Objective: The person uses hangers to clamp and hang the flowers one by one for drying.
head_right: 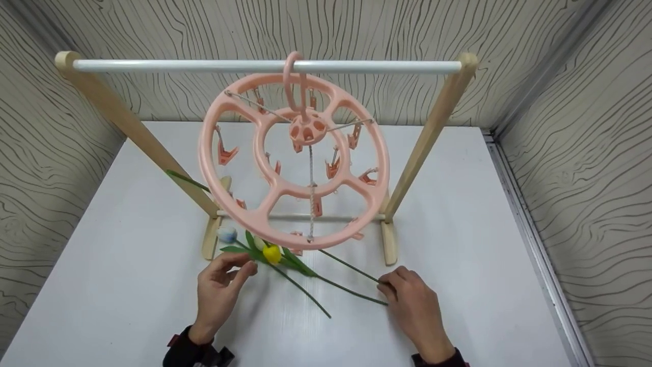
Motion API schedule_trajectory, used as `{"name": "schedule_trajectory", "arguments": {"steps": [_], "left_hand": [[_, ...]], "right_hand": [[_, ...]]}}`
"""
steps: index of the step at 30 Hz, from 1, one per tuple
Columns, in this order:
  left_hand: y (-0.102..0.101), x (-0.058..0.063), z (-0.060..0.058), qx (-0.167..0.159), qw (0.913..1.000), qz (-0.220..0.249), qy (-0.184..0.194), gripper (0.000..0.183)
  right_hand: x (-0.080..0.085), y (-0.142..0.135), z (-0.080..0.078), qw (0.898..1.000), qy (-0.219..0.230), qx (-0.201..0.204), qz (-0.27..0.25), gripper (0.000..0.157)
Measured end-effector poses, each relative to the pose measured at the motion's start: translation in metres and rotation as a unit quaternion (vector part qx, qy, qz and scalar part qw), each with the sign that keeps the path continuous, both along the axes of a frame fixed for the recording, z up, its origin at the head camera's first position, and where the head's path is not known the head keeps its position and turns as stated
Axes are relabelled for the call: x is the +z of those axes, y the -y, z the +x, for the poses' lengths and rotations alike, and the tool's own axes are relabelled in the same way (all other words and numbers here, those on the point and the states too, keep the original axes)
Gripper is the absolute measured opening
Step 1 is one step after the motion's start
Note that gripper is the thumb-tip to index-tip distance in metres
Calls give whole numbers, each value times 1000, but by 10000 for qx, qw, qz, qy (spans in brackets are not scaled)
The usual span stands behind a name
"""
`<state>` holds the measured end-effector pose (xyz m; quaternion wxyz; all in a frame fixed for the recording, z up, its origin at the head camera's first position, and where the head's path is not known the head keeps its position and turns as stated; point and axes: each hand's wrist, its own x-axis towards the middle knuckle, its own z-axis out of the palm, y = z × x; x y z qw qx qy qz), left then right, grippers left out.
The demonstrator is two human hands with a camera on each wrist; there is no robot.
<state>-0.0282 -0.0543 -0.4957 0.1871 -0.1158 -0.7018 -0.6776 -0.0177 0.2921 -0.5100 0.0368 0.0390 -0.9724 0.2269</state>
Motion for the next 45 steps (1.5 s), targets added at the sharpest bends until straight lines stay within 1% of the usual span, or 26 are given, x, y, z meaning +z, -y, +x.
{"name": "schedule_trajectory", "arguments": {"steps": [3, 6, 8, 11, 14, 21, 26, 29, 31, 35, 37, 40, 42, 45], "left_hand": [[-4, -15, -1, -89, 9998, 44, 195, 18], [-8, -23, -1, -159, 9992, 54, 374, 17], [-11, -15, 1, -192, 9990, 66, 400, 18], [-14, -3, 3, -268, 9990, 111, 338, 17], [-17, 5, 4, -372, 9987, 162, 322, 17], [-22, 10, 2, -605, 9976, 266, 205, 17], [-26, 13, 0, -731, 9963, 343, 281, 16], [-29, 16, -1, -805, 9959, 360, 195, 15], [-29, 18, -1, -836, 9956, 399, 136, 15], [-30, 23, -3, -862, 9948, 535, 12, 18], [-29, 20, -5, -845, 9946, 599, -92, 20], [-29, 14, -9, -826, 9940, 636, -328, 23], [-28, 8, -11, -855, 9931, 682, -430, 25], [-28, 7, -12, -909, 9916, 758, -527, 24]], "right_hand": [[3, 10, 2, 9991, -252, 170, -288, 20], [5, 22, 4, 9963, -434, 357, -645, 27], [6, 30, 5, 9934, -464, 478, -930, 30], [10, 43, 6, 9879, -440, 659, -1332, 31], [12, 54, 6, 9805, -445, 885, -1698, 32], [15, 78, 2, 9593, -760, 1464, -2292, 20], [13, 93, -1, 9483, -969, 1664, -2524, 23], [14, 100, -3, 9423, -959, 1722, -2707, 24], [18, 105, -3, 9364, -960, 1760, -2881, 24], [33, 118, -2, 9192, -1026, 1871, -3311, 24], [41, 124, -1, 9117, -1090, 1890, -3481, 24], [48, 131, -1, 9060, -1077, 1876, -3639, 24], [50, 134, 0, 9030, -1095, 1871, -3709, 24], [49, 138, -1, 9004, -1116, 1850, -3777, 24]]}}
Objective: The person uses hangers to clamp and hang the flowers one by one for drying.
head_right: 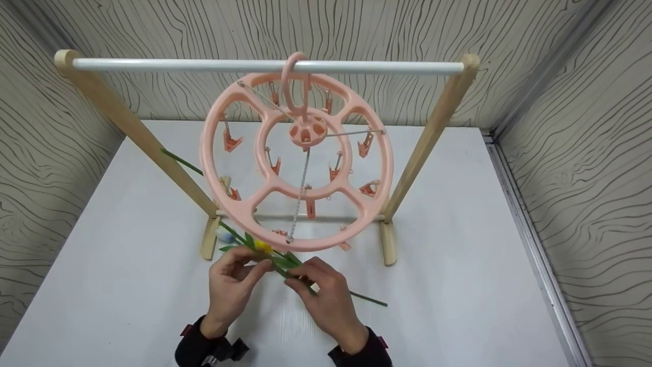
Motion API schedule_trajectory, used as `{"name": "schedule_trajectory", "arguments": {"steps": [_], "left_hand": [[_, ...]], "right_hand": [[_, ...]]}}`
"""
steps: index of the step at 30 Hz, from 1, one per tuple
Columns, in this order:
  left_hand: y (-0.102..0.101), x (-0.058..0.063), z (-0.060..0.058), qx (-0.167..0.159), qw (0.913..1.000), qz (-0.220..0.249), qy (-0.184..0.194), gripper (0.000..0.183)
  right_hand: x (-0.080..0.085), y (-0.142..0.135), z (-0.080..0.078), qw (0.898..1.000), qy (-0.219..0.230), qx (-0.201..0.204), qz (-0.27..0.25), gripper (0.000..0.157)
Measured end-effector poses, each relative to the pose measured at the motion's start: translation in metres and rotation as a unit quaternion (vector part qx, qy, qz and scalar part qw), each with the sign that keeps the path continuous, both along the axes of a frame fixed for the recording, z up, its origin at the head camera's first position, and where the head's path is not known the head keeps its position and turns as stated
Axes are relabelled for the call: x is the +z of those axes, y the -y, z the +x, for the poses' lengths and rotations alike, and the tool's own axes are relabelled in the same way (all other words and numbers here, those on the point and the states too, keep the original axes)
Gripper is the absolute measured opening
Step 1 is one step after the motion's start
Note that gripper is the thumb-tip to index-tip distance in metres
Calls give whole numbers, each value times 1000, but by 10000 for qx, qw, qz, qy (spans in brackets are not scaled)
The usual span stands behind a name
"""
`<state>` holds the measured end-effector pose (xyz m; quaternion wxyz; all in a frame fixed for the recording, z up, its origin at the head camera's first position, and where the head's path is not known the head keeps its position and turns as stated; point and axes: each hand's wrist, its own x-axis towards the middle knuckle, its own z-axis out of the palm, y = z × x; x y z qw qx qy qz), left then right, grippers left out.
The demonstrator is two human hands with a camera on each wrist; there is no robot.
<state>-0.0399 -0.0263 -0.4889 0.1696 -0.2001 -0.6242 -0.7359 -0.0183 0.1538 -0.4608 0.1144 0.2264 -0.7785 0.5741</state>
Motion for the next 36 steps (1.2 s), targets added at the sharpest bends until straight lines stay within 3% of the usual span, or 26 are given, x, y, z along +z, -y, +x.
{"name": "schedule_trajectory", "arguments": {"steps": [9, 14, 18, 26, 36], "left_hand": [[1, 7, 0, -176, 9992, 322, -134, 23], [4, 26, 3, -165, 9988, 324, -322, 22], [7, 35, 4, -92, 9985, 285, -455, 23], [17, 19, -6, -5, 9986, 209, -489, 27], [27, 24, -10, 133, 9973, 147, -711, 27]], "right_hand": [[1, 7, 0, 9999, -18, -122, -65, 23], [5, 8, -1, 10000, -6, -58, -66, 20], [9, 7, -3, 9995, -298, -127, -42, 25], [22, 13, -11, 9960, -623, -452, -448, 45], [34, 31, -22, 9930, -754, -261, -867, 53]]}}
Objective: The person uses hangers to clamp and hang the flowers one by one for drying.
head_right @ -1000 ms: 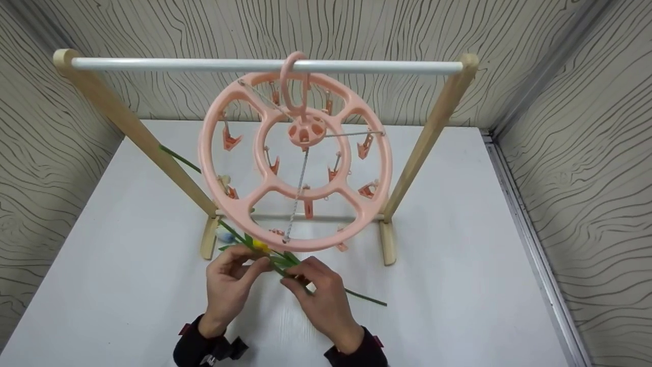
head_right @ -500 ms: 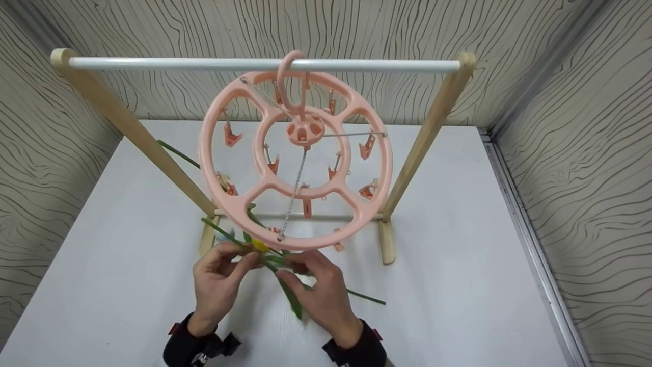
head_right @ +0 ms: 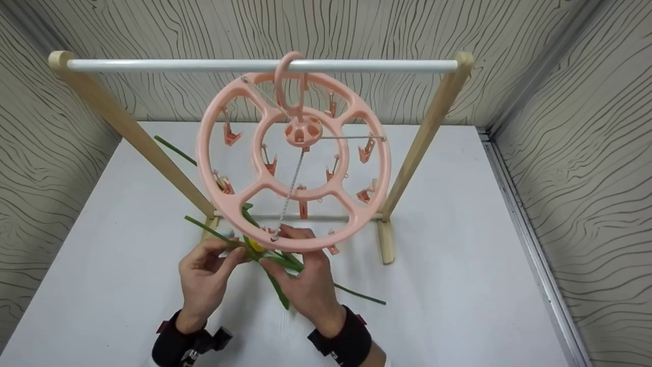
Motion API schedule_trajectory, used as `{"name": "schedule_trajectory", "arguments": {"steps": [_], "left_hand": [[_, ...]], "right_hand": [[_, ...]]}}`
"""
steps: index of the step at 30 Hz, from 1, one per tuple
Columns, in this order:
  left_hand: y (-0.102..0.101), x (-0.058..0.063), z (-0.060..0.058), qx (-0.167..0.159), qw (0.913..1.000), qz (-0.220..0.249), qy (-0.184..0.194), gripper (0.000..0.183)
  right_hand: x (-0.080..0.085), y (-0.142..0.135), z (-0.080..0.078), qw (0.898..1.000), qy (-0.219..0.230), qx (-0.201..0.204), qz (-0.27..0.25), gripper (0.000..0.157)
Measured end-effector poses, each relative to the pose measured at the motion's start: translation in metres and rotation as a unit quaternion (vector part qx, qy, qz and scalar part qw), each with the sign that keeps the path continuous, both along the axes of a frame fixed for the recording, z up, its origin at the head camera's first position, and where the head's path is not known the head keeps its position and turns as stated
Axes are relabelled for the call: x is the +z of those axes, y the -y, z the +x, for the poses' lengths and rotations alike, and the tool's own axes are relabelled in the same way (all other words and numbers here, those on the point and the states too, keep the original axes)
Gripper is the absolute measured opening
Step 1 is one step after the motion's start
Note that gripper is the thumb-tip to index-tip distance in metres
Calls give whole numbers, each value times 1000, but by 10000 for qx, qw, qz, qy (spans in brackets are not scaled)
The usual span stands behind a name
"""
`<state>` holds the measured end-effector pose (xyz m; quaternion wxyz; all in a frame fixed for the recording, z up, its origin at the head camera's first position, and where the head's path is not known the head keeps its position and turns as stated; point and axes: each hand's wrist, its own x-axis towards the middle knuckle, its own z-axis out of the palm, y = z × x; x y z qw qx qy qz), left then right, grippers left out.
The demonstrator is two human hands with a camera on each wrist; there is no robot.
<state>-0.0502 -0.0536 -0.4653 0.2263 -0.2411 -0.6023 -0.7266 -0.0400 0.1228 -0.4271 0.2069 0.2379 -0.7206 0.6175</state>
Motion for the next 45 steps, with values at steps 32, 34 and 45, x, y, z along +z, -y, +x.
{"name": "schedule_trajectory", "arguments": {"steps": [32, 34, 45], "left_hand": [[0, 44, 0, 160, 9992, -311, -185, 19], [-1, 46, 0, 166, 9989, -353, -250, 19], [-5, 33, -10, 158, 9953, -583, -753, 25]], "right_hand": [[1, 6, -9, 9899, -401, 815, -1087, 27], [1, 6, -9, 9899, -421, 821, -1076, 26], [2, 5, -13, 9882, -470, 990, -1071, 25]]}}
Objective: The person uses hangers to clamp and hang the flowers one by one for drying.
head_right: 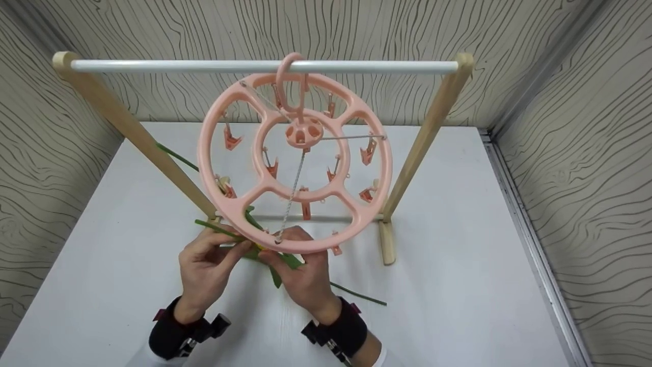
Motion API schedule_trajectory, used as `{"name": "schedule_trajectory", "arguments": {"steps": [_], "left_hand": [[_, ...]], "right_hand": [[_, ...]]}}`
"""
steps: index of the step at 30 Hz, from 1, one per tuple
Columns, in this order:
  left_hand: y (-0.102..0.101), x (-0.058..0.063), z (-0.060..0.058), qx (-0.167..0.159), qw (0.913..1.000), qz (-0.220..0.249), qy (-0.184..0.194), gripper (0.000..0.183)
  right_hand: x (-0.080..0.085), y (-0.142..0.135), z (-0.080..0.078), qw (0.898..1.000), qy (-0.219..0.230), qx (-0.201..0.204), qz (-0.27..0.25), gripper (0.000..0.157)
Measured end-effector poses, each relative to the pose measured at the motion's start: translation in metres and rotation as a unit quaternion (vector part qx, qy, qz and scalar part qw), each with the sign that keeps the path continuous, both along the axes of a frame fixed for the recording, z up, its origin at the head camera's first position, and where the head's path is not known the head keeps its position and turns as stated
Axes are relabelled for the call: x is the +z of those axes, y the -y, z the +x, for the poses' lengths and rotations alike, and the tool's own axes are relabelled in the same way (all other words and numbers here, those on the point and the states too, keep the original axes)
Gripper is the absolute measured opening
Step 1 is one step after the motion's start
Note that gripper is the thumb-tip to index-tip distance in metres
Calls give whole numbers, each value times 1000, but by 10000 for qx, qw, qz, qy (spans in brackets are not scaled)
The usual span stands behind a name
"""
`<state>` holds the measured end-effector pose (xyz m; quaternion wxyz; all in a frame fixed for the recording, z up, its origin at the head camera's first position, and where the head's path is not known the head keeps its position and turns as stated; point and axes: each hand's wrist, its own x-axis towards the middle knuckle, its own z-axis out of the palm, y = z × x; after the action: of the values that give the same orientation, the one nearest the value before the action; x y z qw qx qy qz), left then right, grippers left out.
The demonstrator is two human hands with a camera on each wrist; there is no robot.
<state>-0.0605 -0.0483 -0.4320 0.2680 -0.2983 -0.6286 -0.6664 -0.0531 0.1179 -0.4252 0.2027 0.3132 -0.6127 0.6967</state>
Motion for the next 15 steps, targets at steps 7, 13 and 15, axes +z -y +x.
{"name": "schedule_trajectory", "arguments": {"steps": [7, 13, 15], "left_hand": [[-2, -9, -3, -21, 9999, -15, -130, 29], [-2, -8, -1, 39, 9999, -73, -80, 28], [-3, -8, 0, 60, 9999, -85, -81, 28]], "right_hand": [[-1, 2, -1, 10000, -25, -71, 22, 22], [0, 5, -2, 9999, -101, -128, 36, 19], [1, 6, -2, 9998, -101, -154, 59, 17]]}}
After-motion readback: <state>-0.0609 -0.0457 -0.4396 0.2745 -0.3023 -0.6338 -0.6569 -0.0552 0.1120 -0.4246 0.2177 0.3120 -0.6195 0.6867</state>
